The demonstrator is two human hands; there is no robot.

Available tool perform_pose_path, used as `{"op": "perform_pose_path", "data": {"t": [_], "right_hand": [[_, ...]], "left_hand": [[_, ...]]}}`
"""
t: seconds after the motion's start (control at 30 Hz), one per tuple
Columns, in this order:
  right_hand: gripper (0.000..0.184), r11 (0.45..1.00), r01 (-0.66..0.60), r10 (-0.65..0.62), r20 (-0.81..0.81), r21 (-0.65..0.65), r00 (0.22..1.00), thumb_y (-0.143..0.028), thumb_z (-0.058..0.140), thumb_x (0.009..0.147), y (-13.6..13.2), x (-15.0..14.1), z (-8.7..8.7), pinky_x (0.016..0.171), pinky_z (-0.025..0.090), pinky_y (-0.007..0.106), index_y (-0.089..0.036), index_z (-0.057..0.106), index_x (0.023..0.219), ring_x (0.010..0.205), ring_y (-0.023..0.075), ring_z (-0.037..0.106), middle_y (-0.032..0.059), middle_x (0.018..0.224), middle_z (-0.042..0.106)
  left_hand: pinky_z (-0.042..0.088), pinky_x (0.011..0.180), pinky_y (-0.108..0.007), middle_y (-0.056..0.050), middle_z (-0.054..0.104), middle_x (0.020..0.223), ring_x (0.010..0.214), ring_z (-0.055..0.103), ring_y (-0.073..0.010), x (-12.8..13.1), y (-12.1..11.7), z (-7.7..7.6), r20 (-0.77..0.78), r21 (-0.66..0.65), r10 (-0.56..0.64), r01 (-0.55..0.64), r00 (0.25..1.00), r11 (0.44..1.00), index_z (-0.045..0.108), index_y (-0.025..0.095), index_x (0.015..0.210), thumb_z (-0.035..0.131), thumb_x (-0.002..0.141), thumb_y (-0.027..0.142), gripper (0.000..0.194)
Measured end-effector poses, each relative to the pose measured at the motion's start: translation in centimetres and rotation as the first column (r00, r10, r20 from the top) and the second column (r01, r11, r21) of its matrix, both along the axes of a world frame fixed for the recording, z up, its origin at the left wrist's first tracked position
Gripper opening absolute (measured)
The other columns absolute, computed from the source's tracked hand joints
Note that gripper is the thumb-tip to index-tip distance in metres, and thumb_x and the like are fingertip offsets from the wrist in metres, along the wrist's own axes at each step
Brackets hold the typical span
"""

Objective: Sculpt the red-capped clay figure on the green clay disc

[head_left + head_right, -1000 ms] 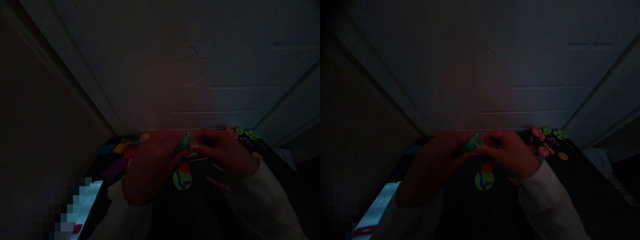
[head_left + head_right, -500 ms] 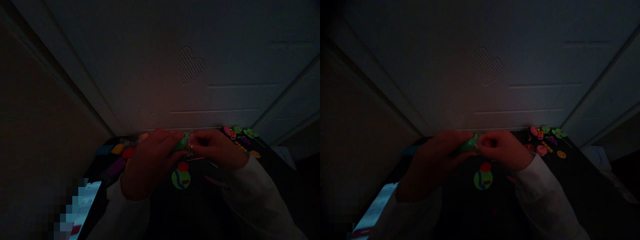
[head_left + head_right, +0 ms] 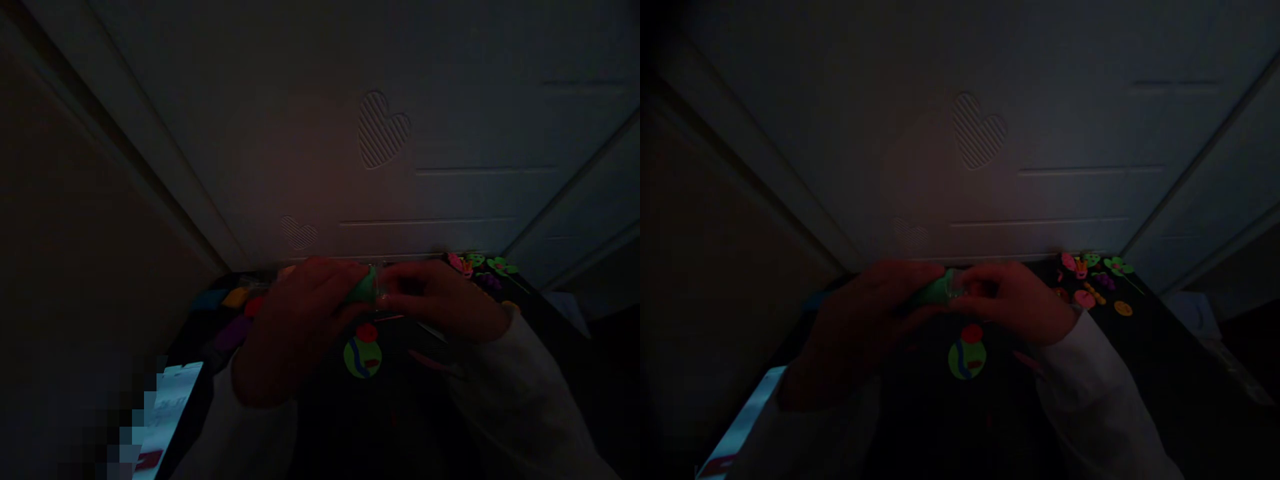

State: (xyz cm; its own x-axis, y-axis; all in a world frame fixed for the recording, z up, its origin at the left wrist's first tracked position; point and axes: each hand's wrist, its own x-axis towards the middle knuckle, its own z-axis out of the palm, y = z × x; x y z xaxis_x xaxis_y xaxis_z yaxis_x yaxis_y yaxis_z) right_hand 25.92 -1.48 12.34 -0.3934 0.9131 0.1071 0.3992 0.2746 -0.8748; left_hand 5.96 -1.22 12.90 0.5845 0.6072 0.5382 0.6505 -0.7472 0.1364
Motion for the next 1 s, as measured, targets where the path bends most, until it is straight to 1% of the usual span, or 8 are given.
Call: {"op": "perform_pose_path", "data": {"t": [0.1, 0.2, 0.37, 0.53, 0.63, 0.8, 0.9, 1.0], "right_hand": [[0.019, 0.994, -0.077, 0.073, -0.051, -0.075, 0.996, -0.036, 0.06, 0.075, 0.3, 0.0, -0.2, 0.052, 0.035, 0.021, -0.017, 0.058, 0.076, 0.055, 0.0072, 0.04, -0.0053, 0.06, 0.041], [0.017, 0.992, -0.095, 0.089, -0.071, -0.081, 0.994, -0.034, 0.058, 0.077, 0.5, 0.0, -0.5, 0.053, 0.036, 0.021, -0.017, 0.054, 0.073, 0.056, 0.0077, 0.041, -0.0049, 0.061, 0.043], [0.014, 1.0, -0.014, 0.015, -0.052, 0.023, 0.999, -0.031, 0.056, 0.078, 0.7, 0.2, -0.6, 0.057, 0.038, 0.023, -0.018, 0.056, 0.073, 0.06, 0.009, 0.044, -0.0034, 0.064, 0.046], [0.018, 0.985, 0.037, -0.038, 0.002, 0.169, 0.999, -0.032, 0.06, 0.076, 0.5, 0.4, -0.2, 0.06, 0.04, 0.024, -0.02, 0.062, 0.089, 0.066, 0.0103, 0.049, -0.0016, 0.073, 0.051], [0.022, 0.996, -0.018, 0.014, 0.045, 0.09, 0.999, -0.035, 0.058, 0.077, 0.5, 0.3, -0.4, 0.06, 0.041, 0.024, -0.02, 0.063, 0.092, 0.065, 0.011, 0.05, -0.0013, 0.071, 0.054], [0.019, 0.989, -0.111, 0.109, -0.032, -0.099, 0.994, -0.035, 0.059, 0.076, 0.8, 0.4, -1.1, 0.059, 0.042, 0.024, -0.018, 0.061, 0.082, 0.062, 0.0103, 0.051, -0.0018, 0.07, 0.057], [0.016, 0.984, -0.126, 0.116, -0.079, -0.127, 0.99, -0.033, 0.061, 0.074, 0.7, 0.7, -1.1, 0.057, 0.042, 0.023, -0.017, 0.059, 0.077, 0.06, 0.009, 0.05, -0.0027, 0.066, 0.054], [0.015, 0.988, -0.086, 0.069, -0.135, -0.126, 0.988, -0.031, 0.062, 0.074, 0.5, 1.1, -0.5, 0.054, 0.041, 0.021, -0.018, 0.058, 0.079, 0.059, 0.0081, 0.05, -0.0031, 0.065, 0.054]], "left_hand": [[0.042, 0.086, -0.032, -0.004, 0.06, 0.107, 0.1, 0.053, -0.0181, 0.1, 0.1, 0.0, -0.036, -0.018, -0.027, 0.027, 0.999, 0.999, 0.05, 0.023, 0.111, 0.051, 0.083, 0.031, 0.029], [0.041, 0.086, -0.032, -0.004, 0.06, 0.107, 0.1, 0.052, -0.0181, 0.2, 0.2, 0.0, -0.049, -0.011, -0.04, 0.039, 0.998, 0.999, 0.051, 0.022, 0.11, 0.051, 0.083, 0.03, 0.028], [0.043, 0.083, -0.032, -0.005, 0.061, 0.103, 0.096, 0.055, -0.0187, 0.3, 0.4, -0.1, -0.011, -0.023, 0.011, -0.012, 1.0, 1.0, 0.051, 0.022, 0.108, 0.054, 0.082, 0.031, 0.028], [0.044, 0.082, -0.034, -0.004, 0.063, 0.099, 0.092, 0.057, -0.0187, 0.0, 0.4, -0.2, 0.027, -0.04, 0.051, -0.05, 0.998, 0.998, 0.051, 0.022, 0.106, 0.056, 0.08, 0.034, 0.03], [0.044, 0.082, -0.033, -0.003, 0.062, 0.101, 0.094, 0.056, -0.0181, -0.1, 0.4, -0.2, 0.01, -0.029, 0.026, -0.026, 1.0, 0.999, 0.051, 0.022, 0.107, 0.054, 0.081, 0.032, 0.027], [0.044, 0.084, -0.033, -0.004, 0.061, 0.104, 0.097, 0.055, -0.0183, 0.1, 0.4, -0.1, -0.025, -0.061, -0.044, 0.042, 0.999, 0.997, 0.052, 0.023, 0.109, 0.052, 0.083, 0.029, 0.027], [0.045, 0.083, -0.032, -0.004, 0.062, 0.103, 0.096, 0.055, -0.0179, 0.1, 0.2, -0.1, -0.005, -0.078, -0.063, 0.063, 0.998, 0.995, 0.053, 0.024, 0.108, 0.052, 0.083, 0.03, 0.026], [0.045, 0.084, -0.033, -0.003, 0.063, 0.101, 0.095, 0.057, -0.0183, -0.1, 0.1, 0.1, 0.046, -0.1, 0.002, 0.003, 0.999, 0.995, 0.054, 0.024, 0.107, 0.057, 0.079, 0.033, 0.029]]}}
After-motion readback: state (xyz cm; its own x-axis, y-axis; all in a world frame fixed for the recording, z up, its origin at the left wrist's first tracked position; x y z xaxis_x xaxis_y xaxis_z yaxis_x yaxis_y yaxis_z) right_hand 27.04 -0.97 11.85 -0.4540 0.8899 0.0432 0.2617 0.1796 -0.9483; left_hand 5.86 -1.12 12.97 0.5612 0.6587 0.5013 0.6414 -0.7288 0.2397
